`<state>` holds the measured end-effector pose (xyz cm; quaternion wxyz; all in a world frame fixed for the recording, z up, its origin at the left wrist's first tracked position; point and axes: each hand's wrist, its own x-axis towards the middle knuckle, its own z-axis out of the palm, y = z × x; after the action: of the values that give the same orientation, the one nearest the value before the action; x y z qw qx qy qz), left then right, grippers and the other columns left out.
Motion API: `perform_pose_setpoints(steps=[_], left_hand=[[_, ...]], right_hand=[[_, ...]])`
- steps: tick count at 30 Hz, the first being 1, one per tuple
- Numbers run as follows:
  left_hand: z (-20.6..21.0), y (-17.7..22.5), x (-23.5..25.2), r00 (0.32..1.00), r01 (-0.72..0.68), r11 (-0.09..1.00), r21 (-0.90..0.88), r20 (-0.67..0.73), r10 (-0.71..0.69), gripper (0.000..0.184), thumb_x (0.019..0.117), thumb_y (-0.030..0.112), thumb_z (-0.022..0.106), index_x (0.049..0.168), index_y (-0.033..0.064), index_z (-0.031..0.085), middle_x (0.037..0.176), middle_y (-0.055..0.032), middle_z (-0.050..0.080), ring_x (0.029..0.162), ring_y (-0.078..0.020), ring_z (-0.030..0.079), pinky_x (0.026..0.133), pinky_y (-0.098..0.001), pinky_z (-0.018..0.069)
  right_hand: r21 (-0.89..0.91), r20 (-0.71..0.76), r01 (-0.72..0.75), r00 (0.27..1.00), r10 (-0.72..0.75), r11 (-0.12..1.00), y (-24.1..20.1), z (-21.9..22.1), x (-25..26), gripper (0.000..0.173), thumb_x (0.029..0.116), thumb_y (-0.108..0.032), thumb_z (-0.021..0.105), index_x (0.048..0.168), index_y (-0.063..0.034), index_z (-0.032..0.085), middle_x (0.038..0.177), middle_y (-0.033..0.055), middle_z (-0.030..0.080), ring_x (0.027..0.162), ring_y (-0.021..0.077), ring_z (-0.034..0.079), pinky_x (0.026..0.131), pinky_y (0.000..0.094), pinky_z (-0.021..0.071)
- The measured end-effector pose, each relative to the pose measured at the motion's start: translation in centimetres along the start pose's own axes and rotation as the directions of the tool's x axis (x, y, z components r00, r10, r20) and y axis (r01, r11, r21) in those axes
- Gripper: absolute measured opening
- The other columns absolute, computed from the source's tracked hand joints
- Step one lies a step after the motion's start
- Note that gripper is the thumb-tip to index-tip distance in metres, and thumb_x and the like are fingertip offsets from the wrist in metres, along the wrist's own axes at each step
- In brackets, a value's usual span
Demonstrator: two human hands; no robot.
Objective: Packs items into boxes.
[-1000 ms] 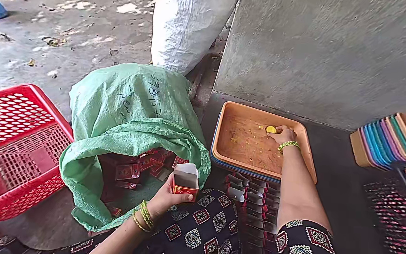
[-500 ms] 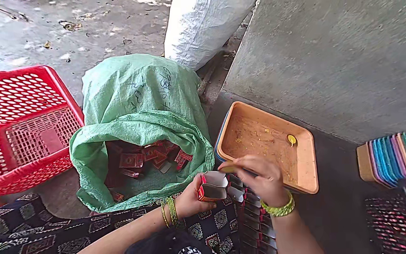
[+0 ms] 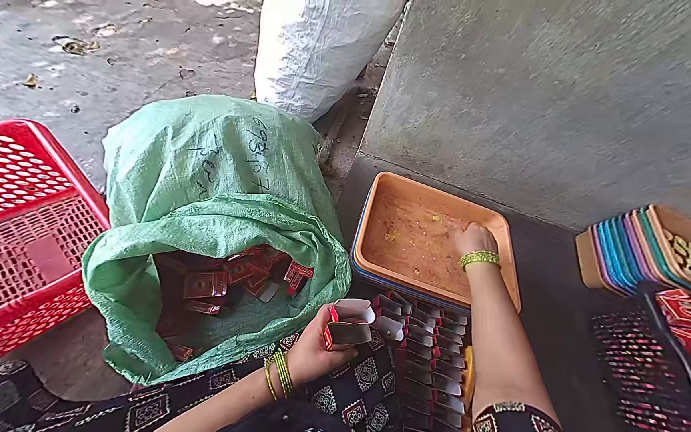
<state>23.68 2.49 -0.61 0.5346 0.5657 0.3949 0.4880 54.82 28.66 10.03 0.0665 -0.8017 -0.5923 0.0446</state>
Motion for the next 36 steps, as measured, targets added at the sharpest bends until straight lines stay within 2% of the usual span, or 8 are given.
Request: perform_pose_setpoints(steps=[6, 11, 17, 22, 25, 28, 32, 36], left_hand=[[-0.2, -0.9, 0.4, 1.0, 0.001, 0.999, -0.037, 0.01, -0.001, 0.087, 0.0738, 0.015, 0.091, 0.143, -0.0011, 0.041, 0.133, -0.0074, 0.064, 0.125, -0.0153, 0.061, 0.11, -0.0345, 0.0511], [-0.3, -0.9, 1.1, 0.999, 0.023, 0.999, -0.026, 0.024, -0.022, 0.09, 0.0716, 0.018, 0.094, 0.142, -0.0014, 0.041, 0.132, -0.008, 0.065, 0.125, -0.0145, 0.061, 0.111, -0.0338, 0.0509], [0.1, -0.7, 1.9, 0.999, 0.043, 0.999, 0.021, 0.014, -0.044, 0.092, 0.0722, 0.02, 0.092, 0.144, -0.0032, 0.039, 0.134, -0.0104, 0.062, 0.125, -0.0123, 0.06, 0.11, -0.0308, 0.0495], [0.7, 0.0, 1.8, 0.999, 0.043, 0.999, 0.023, 0.006, -0.043, 0.091, 0.0718, 0.018, 0.092, 0.143, -0.0029, 0.039, 0.131, -0.0097, 0.063, 0.122, -0.0108, 0.061, 0.108, -0.029, 0.0509], [1.1, 0.7, 1.2, 1.0, 0.013, 1.0, 0.021, 0.021, -0.014, 0.089, 0.0714, 0.016, 0.092, 0.141, -0.0032, 0.04, 0.128, -0.0101, 0.064, 0.12, -0.0116, 0.063, 0.106, -0.03, 0.0525], [1.7, 1.8, 0.0, 0.998, -0.027, 0.998, 0.052, 0.057, 0.024, 0.087, 0.0724, 0.018, 0.091, 0.14, -0.003, 0.041, 0.127, -0.0091, 0.065, 0.119, -0.0109, 0.064, 0.106, -0.0304, 0.0532], [2.3, 3.0, -2.0, 0.985, -0.102, 0.993, 0.057, 0.147, 0.093, 0.084, 0.0746, 0.018, 0.09, 0.14, -0.0024, 0.041, 0.129, -0.0084, 0.066, 0.121, -0.013, 0.064, 0.107, -0.0334, 0.0534], [3.0, 4.4, -4.3, 0.953, -0.168, 0.986, 0.009, 0.257, 0.16, 0.091, 0.0694, 0.017, 0.095, 0.139, -0.0036, 0.041, 0.128, -0.0098, 0.066, 0.121, -0.0149, 0.064, 0.108, -0.0338, 0.0532]], right_hand=[[-0.027, 0.046, -0.352, 0.935, 0.353, 0.936, 4.5, 3.3, 6.9, 0.065, 0.1002, -0.054, 0.057, 0.12, 0.0063, 0.069, 0.133, 0.0269, 0.064, 0.13, 0.0386, 0.058, 0.108, 0.0581, 0.0441], [0.286, -0.005, -0.386, 0.915, 0.404, 0.877, 4.8, 3.5, 7.9, 0.058, 0.0859, -0.034, 0.081, 0.122, 0.0084, 0.065, 0.132, 0.0298, 0.062, 0.13, 0.0409, 0.056, 0.11, 0.0572, 0.0416], [0.508, -0.289, 0.189, 0.957, -0.04, 0.84, 1.5, 0.9, -1.0, 0.037, 0.0953, -0.025, 0.074, 0.12, 0.0013, 0.069, 0.108, 0.0213, 0.072, 0.094, 0.0322, 0.07, 0.089, 0.0529, 0.0539], [0.643, -0.473, 0.697, 0.687, -0.552, 0.316, -0.8, -1.3, -17.4, 0.019, 0.092, -0.013, 0.076, 0.108, -0.004, 0.074, 0.104, 0.0075, 0.075, 0.094, 0.0147, 0.073, 0.085, 0.0351, 0.0628], [0.48, -0.511, 0.839, 0.506, -0.695, 0.258, -1.4, -1.2, -24.3, 0.013, 0.0919, -0.018, 0.078, 0.105, -0.0149, 0.077, 0.096, 0.0005, 0.075, 0.096, 0.0127, 0.07, 0.091, 0.0337, 0.0583], [0.262, -0.451, 0.899, 0.436, -0.779, 0.351, -1.3, -0.8, -27.9, 0.014, 0.0937, -0.024, 0.076, 0.106, -0.0183, 0.08, 0.096, -0.0012, 0.074, 0.101, 0.0151, 0.068, 0.093, 0.0349, 0.0553], [0.407, -0.443, 0.811, 0.577, -0.686, 0.419, -0.1, -1.5, -30.7, 0.034, 0.0873, -0.034, 0.083, 0.114, -0.0143, 0.074, 0.108, 0.0064, 0.065, 0.104, 0.0143, 0.062, 0.09, 0.0284, 0.055], [0.425, -0.379, 0.777, 0.619, -0.688, 0.465, 1.3, -2.3, -34.1, 0.009, 0.0933, -0.022, 0.076, 0.099, -0.0165, 0.08, 0.1, 0.001, 0.07, 0.103, 0.0127, 0.063, 0.092, 0.028, 0.0528]])
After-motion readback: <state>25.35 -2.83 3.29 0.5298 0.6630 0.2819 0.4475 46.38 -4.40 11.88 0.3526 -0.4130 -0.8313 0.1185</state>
